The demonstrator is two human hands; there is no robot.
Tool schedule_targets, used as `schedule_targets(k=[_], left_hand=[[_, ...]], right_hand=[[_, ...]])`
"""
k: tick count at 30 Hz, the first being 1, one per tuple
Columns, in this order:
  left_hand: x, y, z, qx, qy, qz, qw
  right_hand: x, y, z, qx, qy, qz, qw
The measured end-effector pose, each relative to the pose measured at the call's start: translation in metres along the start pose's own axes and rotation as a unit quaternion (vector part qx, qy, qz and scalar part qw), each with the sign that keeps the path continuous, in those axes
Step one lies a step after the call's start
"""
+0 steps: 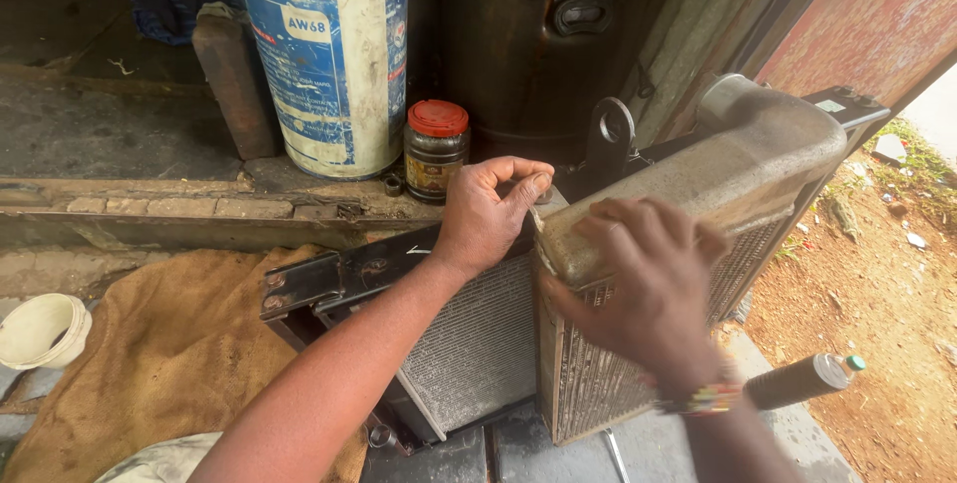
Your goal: The person is repairing a vehicle radiator by hand. They insert a bolt into a mounting hole on the radiator's side tank and tighten it, then repeat the process on the opposite side.
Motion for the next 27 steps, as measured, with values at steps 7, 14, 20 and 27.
schedule_targets(k=[7, 14, 20, 27], left_hand=[[-0.003, 0.006, -0.004, 0.006, 0.022, 0.007, 1.0], [-0.004, 0.01, -0.006, 0.026, 0.034, 0.004, 0.999], [-0.017, 0.022, -0.014, 0.036, 0.048, -0.009, 0.998], [-0.026, 0.026, -0.026, 0.019, -0.03, -0.026, 0.999]], right_hand=[[-0.177, -0.053, 0.04, 0.019, 0.135, -0.098, 0.986], [-0.24, -0.053, 0.001, 0.313, -0.095, -0.451, 0.831], [-0.254, -0.032, 0.013, 0.267, -0.087, -0.244, 0.928], [-0.274, 0.062, -0.02, 0.005, -0.407, -0.435, 0.803]])
Point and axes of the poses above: each hand's wrist, its own y-axis away from the middle knuckle, its own z-axis out of the back of the hand, x = y × z, the point moved 3 cm from there along -y, towards the middle knuckle, and after that the axes turned 8 degrees about y, right-handed, at the moved point
